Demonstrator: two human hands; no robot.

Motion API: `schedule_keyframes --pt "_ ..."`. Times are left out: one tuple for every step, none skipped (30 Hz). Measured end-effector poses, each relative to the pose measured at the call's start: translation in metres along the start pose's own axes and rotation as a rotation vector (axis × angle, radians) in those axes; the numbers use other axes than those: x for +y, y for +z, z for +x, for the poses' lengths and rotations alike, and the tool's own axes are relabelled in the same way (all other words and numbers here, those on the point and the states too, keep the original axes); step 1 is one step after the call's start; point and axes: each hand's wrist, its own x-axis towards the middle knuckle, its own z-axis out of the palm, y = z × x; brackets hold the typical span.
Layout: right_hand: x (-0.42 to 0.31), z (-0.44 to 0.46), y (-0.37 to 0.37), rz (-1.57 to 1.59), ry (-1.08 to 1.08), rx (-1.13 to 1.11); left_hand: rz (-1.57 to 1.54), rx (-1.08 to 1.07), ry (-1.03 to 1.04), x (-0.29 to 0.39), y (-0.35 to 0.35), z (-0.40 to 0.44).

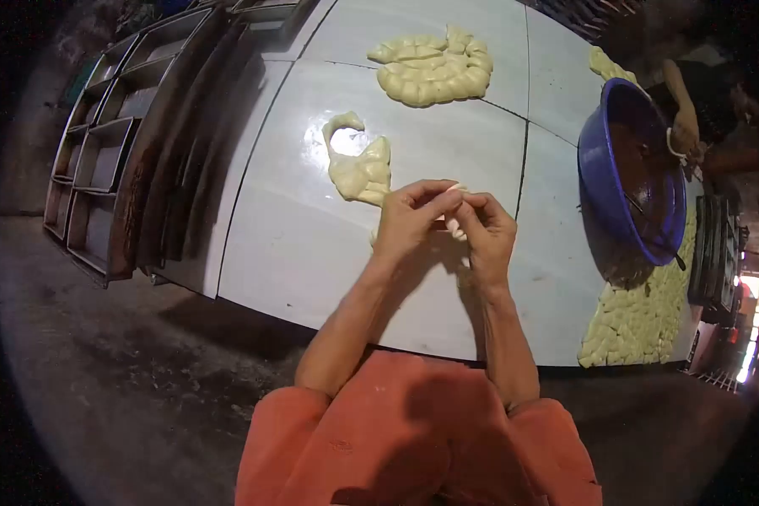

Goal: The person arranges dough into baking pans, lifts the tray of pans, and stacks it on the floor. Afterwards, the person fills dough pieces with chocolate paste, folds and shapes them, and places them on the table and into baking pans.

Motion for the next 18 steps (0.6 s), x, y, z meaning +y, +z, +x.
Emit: schedule_keyframes --pt "-0.007 -0.002 0.0 0.108 0.093 -0.065 0.08 -0.012 -0.003 0.006 -0.008 0.002" --pt "-0.019 -0.004 0.001 0.215 0.186 -0.132 0.076 -0.01 0.001 0.011 -0.014 0.004" --pt "-0.033 -0.007 -0.002 0.139 0.195 -0.208 0.112 -0.017 -0.015 0.016 -0.019 0.004" --pt "-0.016 -0.005 -0.012 -0.026 0.02 -0.328 0.151 -0.024 -0.031 0.022 -0.022 0.003" --pt "-0.011 -0.008 -0.009 -0.042 -0.062 -0.335 0.193 -0.011 -0.061 0.035 -0.019 -0.005" --pt "-0.008 -0.01 -0.007 -0.058 -0.144 -0.339 0.193 -0.012 -0.061 0.036 -0.019 -0.009" --pt "-0.002 -0.009 -0.008 -0.059 -0.145 -0.335 0.224 -0.041 -0.045 0.036 -0.018 -0.013" --pt "0.002 -0.007 -0.008 -0.027 -0.188 -0.29 0.255 -0.073 -0.031 0.035 -0.017 -0.018" --pt "0.005 -0.006 -0.008 0.006 -0.229 -0.244 0.276 -0.079 0.003 0.033 -0.013 -0.023" --pt "0.006 -0.005 -0.008 0.008 -0.225 -0.24 0.273 -0.109 0.039 0.028 -0.016 -0.025" --pt "0.005 -0.006 -0.004 -0.058 -0.302 -0.181 0.224 -0.143 0.033 0.025 -0.02 -0.023" --pt "0.003 -0.008 0.002 -0.124 -0.378 -0.124 0.175 -0.175 0.029 0.024 -0.025 -0.022" --pt "0.001 -0.012 0.012 0.022 -0.331 -0.057 0.174 -0.173 0.027 0.024 -0.029 -0.022" --pt "0.002 -0.016 0.015 0.022 -0.327 -0.058 0.23 -0.204 0.001 0.027 -0.032 -0.022" --pt "0.004 -0.019 0.016 0.035 -0.33 -0.082 0.285 -0.235 -0.025 0.027 -0.034 -0.024" --pt "0.006 -0.022 0.017 0.049 -0.334 -0.104 0.285 -0.232 -0.028 0.026 -0.037 -0.026" --pt "0.012 -0.02 0.019 -0.035 -0.421 -0.073 0.308 -0.226 -0.04 0.024 -0.039 -0.029" --pt "0.018 -0.021 0.02 -0.034 -0.415 -0.07 0.332 -0.221 -0.054 0.022 -0.04 -0.032"
